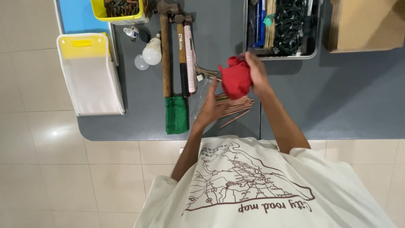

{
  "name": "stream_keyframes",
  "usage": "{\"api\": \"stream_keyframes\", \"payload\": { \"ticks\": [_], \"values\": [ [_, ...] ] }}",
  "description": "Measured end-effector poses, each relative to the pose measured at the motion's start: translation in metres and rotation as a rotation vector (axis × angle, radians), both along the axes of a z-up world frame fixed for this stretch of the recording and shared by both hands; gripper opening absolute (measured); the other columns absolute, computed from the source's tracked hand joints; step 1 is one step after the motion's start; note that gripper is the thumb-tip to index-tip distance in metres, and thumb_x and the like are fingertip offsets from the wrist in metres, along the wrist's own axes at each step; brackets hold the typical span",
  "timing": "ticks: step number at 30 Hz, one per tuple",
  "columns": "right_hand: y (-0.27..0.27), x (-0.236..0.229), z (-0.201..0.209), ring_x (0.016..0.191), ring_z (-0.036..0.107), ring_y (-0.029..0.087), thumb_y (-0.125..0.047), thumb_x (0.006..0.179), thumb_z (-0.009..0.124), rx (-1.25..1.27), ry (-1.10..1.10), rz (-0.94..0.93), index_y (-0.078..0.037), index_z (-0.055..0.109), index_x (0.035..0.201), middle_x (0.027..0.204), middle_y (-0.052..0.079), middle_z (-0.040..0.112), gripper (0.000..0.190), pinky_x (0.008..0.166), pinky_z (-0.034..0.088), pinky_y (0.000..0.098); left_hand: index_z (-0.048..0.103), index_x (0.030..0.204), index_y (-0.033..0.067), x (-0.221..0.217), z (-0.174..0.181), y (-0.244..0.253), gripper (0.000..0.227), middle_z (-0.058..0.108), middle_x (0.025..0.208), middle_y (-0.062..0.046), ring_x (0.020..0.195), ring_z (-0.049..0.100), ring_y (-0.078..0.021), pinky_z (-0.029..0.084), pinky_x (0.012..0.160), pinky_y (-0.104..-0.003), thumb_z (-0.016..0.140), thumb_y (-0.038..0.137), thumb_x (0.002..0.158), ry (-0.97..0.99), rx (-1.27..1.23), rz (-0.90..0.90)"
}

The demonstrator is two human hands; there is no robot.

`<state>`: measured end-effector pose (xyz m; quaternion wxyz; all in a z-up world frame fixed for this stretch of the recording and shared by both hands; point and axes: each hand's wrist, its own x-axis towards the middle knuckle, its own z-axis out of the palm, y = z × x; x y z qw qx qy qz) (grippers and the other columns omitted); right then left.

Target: The person folds a red cloth and uses it to wipe a small white tube and a clear glass cup. They then wipe several wooden sticks and place them into the glass cup. The person also handles a green cloth and a blue sponge on the table.

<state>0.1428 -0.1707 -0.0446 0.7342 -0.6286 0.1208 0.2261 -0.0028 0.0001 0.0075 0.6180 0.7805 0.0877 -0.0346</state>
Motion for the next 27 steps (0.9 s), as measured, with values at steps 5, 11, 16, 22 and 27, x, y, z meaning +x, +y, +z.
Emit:
{"api": "stream_keyframes", "payload": {
  "ticks": [5,11,16,22,27],
  "values": [
    [0.003,0.004,0.015,0.127,0.058,0.021,-0.063,0.100,0.038,0.019,0.152,0.384,-0.014,0.053,0.144,0.148,0.009,0.054,0.067,0.109,0.046,0.0441,0.039,0.147,0.0027,0.008,-0.051,-0.014,0.075,0.063,0.131,-0.021,0.122,0.066,-0.0312,0.055,0.099,-0.042,0.078,0.006,0.084,-0.006,-0.087,0.126],
    [-0.050,0.106,-0.052,0.147,0.041,0.035,-0.025,0.100,0.062,-0.652,-0.529,0.288,-0.005,0.053,0.145,0.161,0.019,0.035,0.051,0.116,0.041,0.0429,0.054,0.136,0.0048,-0.019,-0.038,0.019,0.059,0.074,0.118,-0.020,0.115,0.071,-0.0317,0.056,0.097,-0.039,0.075,-0.001,0.080,0.115,0.012,0.087],
    [-0.066,0.142,-0.106,0.150,0.033,0.041,-0.011,0.094,0.067,-0.903,-0.663,0.401,0.002,0.057,0.142,0.163,0.027,0.031,0.051,0.120,0.033,0.0417,0.051,0.137,0.0038,-0.034,-0.068,0.037,0.064,0.073,0.118,-0.021,0.116,0.070,-0.0317,0.054,0.097,-0.039,0.075,-0.002,0.078,0.123,0.029,0.099],
    [-0.060,0.143,-0.105,0.146,0.048,0.035,-0.012,0.092,0.058,-0.920,-0.435,0.393,0.000,0.056,0.143,0.162,0.017,0.044,0.052,0.121,0.041,0.0380,0.053,0.135,0.0001,-0.028,-0.083,0.033,0.059,0.072,0.119,-0.018,0.116,0.069,-0.0272,0.052,0.099,-0.035,0.076,-0.001,0.081,0.193,-0.055,0.201],
    [-0.067,0.159,-0.142,0.138,0.040,0.047,-0.004,0.081,0.068,-0.883,-0.768,0.402,0.007,0.060,0.133,0.151,0.029,0.042,0.054,0.112,0.035,0.0442,0.053,0.137,0.0012,0.009,-0.114,0.016,0.058,0.069,0.123,-0.012,0.113,0.065,-0.0223,0.050,0.100,-0.033,0.074,-0.002,0.082,0.147,-0.314,0.243]
  ]
}}
